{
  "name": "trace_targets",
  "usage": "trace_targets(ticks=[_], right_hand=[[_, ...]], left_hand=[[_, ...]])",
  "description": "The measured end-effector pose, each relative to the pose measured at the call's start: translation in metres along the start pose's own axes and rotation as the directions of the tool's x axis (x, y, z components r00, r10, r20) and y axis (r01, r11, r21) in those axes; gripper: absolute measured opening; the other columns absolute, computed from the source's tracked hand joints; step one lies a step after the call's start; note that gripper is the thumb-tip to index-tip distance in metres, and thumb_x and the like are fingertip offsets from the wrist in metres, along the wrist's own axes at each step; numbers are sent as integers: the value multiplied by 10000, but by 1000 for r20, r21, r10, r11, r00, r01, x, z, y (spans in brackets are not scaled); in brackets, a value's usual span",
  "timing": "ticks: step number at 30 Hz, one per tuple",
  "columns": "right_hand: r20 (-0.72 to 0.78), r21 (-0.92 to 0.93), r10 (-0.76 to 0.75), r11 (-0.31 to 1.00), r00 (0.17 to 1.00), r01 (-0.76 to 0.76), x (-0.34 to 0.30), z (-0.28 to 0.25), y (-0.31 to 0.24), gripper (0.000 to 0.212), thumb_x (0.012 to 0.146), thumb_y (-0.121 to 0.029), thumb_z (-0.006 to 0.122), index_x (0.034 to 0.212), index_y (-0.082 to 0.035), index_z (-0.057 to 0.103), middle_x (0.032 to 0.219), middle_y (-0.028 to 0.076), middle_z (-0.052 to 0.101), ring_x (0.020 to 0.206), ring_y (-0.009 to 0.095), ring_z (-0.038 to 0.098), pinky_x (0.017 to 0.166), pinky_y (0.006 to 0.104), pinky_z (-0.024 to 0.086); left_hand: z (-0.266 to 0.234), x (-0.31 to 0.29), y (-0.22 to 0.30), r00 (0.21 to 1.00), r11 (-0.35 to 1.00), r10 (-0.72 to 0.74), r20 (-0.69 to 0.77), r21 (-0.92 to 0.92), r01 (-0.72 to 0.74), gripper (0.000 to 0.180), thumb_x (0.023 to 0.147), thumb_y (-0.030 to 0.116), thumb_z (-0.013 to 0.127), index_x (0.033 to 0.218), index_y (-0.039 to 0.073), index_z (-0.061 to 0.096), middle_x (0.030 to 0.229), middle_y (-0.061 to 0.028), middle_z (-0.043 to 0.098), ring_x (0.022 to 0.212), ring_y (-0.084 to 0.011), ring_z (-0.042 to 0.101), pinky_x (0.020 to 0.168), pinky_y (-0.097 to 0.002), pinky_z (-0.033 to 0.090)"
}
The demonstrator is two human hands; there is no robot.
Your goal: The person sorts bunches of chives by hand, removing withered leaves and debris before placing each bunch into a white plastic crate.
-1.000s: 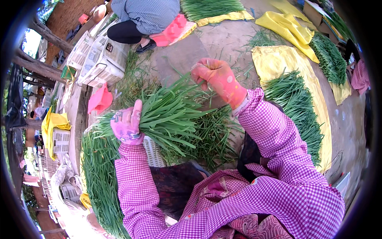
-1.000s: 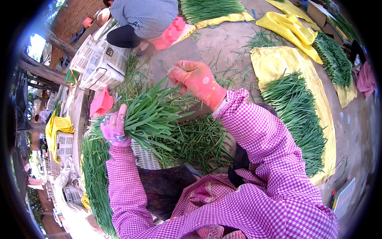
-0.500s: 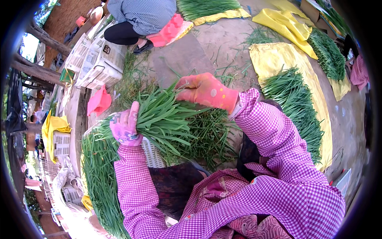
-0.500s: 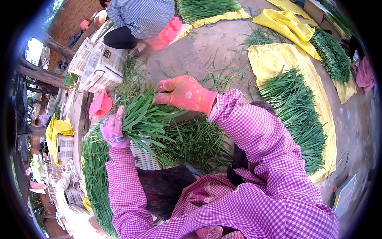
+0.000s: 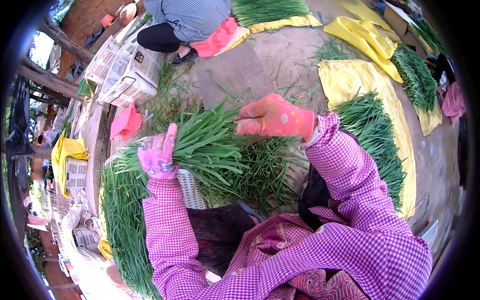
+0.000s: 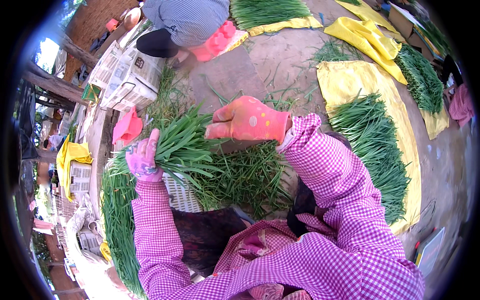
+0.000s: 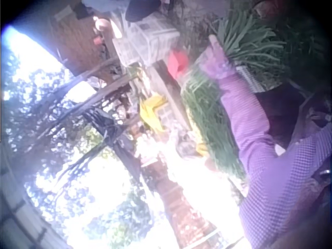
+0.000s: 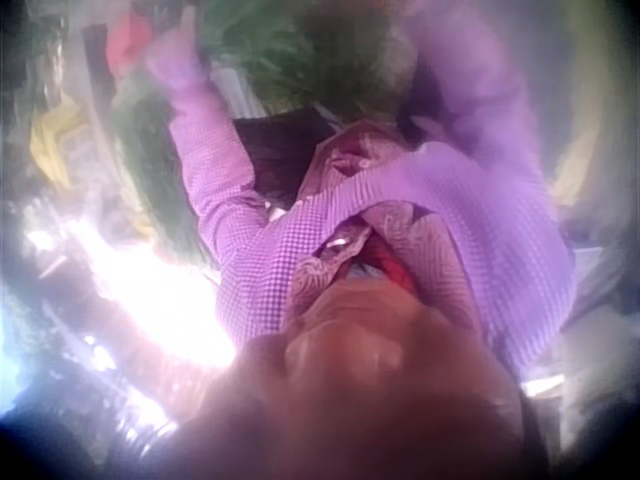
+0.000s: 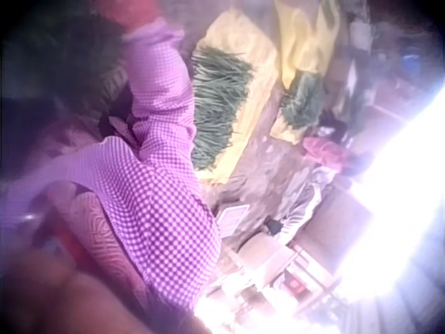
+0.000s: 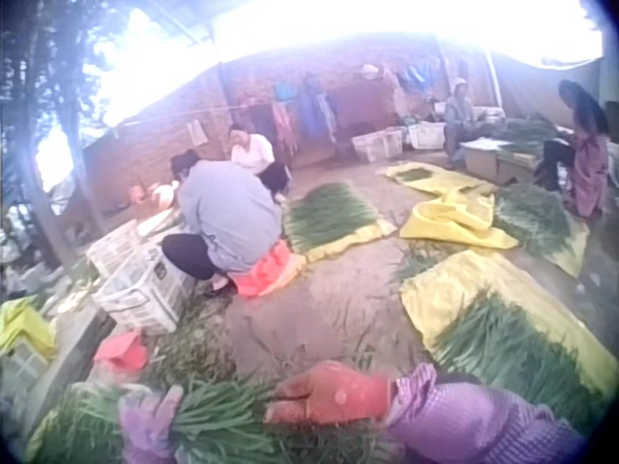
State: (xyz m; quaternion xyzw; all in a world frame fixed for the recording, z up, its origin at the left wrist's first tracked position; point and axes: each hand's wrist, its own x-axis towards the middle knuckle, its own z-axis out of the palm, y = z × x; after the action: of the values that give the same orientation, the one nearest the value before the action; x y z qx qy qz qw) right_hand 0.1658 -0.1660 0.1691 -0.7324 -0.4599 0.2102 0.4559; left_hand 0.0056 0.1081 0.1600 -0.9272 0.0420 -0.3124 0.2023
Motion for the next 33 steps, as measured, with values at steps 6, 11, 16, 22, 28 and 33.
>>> trace_targets(ticks=[6,11,16,22,28,33], right_hand=[[-150,9,-231,972,961,235,7,19,16,144,844,-217,648,901,-85,653,764,84,640,658,206,606,631,304,481],[-353,582,159,809,922,83,11,5,5,118,856,-117,635,932,-28,642,762,-7,611,638,80,530,612,223,442],[-376,568,104,811,921,140,5,-11,4,154,865,-162,645,925,-20,662,757,-17,606,663,66,547,624,217,449],[-229,11,-168,985,959,175,2,11,2,174,839,-203,673,921,-49,669,778,79,659,699,171,636,663,293,495],[-470,30,-185,974,863,225,13,21,3,171,803,-235,687,883,-86,660,816,93,667,776,280,637,704,342,499],[-170,-413,-327,880,929,234,20,33,8,266,805,-376,656,880,-121,663,764,94,644,783,282,629,710,396,485]], left_hand=[[-2,1,3,999,1000,-21,34,-2,21,656,590,161,714,1226,198,555,859,-11,590,777,-207,582,651,-383,418],[0,1,6,996,999,37,75,-18,-36,720,526,118,728,1220,203,555,873,-13,595,803,-209,588,676,-383,441],[-4,2,7,993,1000,28,112,-14,-26,769,492,96,748,1227,200,544,883,-16,587,808,-206,590,681,-368,454],[-6,3,9,982,999,51,181,-7,-51,852,451,123,788,1257,201,520,902,-13,575,830,-203,587,700,-367,463],[-4,6,13,977,991,134,163,-14,-133,787,516,123,750,1264,204,522,866,-9,545,794,-196,575,680,-370,452],[-5,7,19,962,989,147,230,-28,-145,721,560,182,735,1257,208,550,914,-22,578,827,-219,576,706,-396,426]])
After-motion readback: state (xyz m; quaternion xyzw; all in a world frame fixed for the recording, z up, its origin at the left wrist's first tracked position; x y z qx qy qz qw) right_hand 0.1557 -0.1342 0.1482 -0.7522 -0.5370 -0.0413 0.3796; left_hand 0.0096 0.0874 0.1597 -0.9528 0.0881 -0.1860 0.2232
